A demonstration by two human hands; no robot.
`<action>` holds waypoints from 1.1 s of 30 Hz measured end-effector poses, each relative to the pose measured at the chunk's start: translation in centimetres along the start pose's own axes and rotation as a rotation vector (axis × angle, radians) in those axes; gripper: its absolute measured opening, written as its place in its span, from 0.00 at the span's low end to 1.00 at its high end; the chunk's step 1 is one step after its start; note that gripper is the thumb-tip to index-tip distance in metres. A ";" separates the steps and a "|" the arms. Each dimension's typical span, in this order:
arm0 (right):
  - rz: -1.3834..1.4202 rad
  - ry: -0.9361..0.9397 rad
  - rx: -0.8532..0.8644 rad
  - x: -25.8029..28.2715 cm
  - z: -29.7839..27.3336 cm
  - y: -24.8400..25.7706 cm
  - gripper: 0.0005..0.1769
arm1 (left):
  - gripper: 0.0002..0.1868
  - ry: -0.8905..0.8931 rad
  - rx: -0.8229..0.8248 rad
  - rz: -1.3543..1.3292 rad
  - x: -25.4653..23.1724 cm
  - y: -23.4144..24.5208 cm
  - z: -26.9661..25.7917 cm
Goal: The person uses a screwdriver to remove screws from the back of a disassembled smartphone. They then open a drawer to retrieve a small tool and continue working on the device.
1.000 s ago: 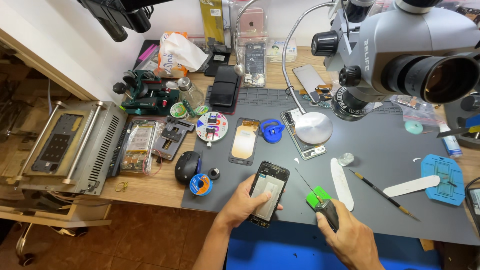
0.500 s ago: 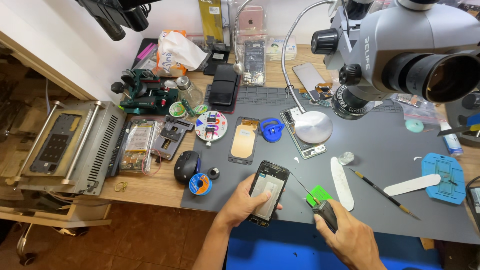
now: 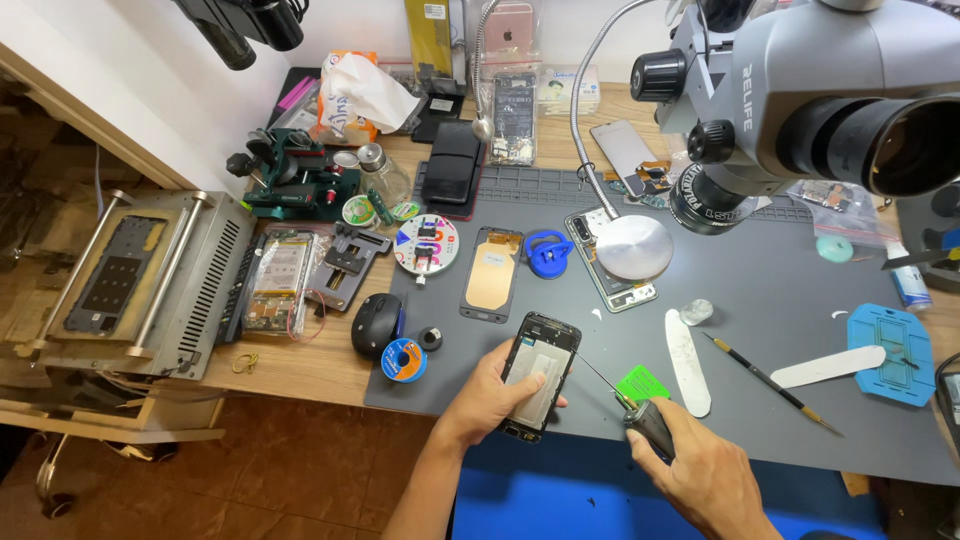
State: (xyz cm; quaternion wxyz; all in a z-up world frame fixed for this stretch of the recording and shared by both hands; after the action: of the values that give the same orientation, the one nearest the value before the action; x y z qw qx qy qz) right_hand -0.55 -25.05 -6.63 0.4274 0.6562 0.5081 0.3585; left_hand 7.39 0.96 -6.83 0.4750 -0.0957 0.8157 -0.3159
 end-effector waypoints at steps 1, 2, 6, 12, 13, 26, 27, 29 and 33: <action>0.000 0.001 0.001 -0.1 0.0 -0.1 0.31 | 0.17 0.000 -0.002 -0.001 0.0 0.0 0.1; -0.007 0.025 -0.025 -0.1 0.0 -0.1 0.30 | 0.18 -0.006 -0.004 -0.003 0.0 0.0 0.1; -0.033 0.095 -0.064 -0.2 0.0 -0.5 0.29 | 0.18 -0.026 -0.005 -0.021 0.1 0.1 0.5; -0.075 0.160 -0.071 -0.5 -0.2 -0.9 0.28 | 0.19 -0.006 -0.038 -0.042 0.1 0.1 0.5; -0.076 0.161 -0.070 -0.6 -0.2 -0.9 0.28 | 0.19 -0.006 -0.039 -0.043 0.0 0.1 0.5; -0.146 0.230 -0.107 -0.4 -0.6 -0.3 0.23 | 0.19 -0.063 -0.076 -0.005 0.0 -0.5 0.2; -0.161 0.235 -0.121 -0.3 -0.7 -0.1 0.21 | 0.17 -0.068 -0.071 0.004 0.0 -0.6 0.1; -0.162 0.211 -0.094 0.1 -0.9 0.5 0.20 | 0.17 -0.080 -0.064 0.016 -0.2 -0.7 -0.1; -0.178 0.172 -0.030 0.3 -1.3 0.7 0.20 | 0.17 -0.085 -0.004 0.038 -0.2 -0.7 -0.4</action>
State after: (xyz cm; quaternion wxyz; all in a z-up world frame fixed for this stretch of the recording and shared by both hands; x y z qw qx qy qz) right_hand -1.35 -24.57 -5.46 0.4221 0.5688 0.5938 0.3816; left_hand 7.02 0.66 -6.12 0.5149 -0.0946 0.7971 -0.3009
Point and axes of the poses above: each hand's wrist, its own z-axis towards the middle knuckle, its own y-axis out of the back of the hand, x = y × z, the point moved 5 cm from there along z, towards the middle knuckle, and after that the axes turned 13 degrees about -z, right-handed, at the moved point
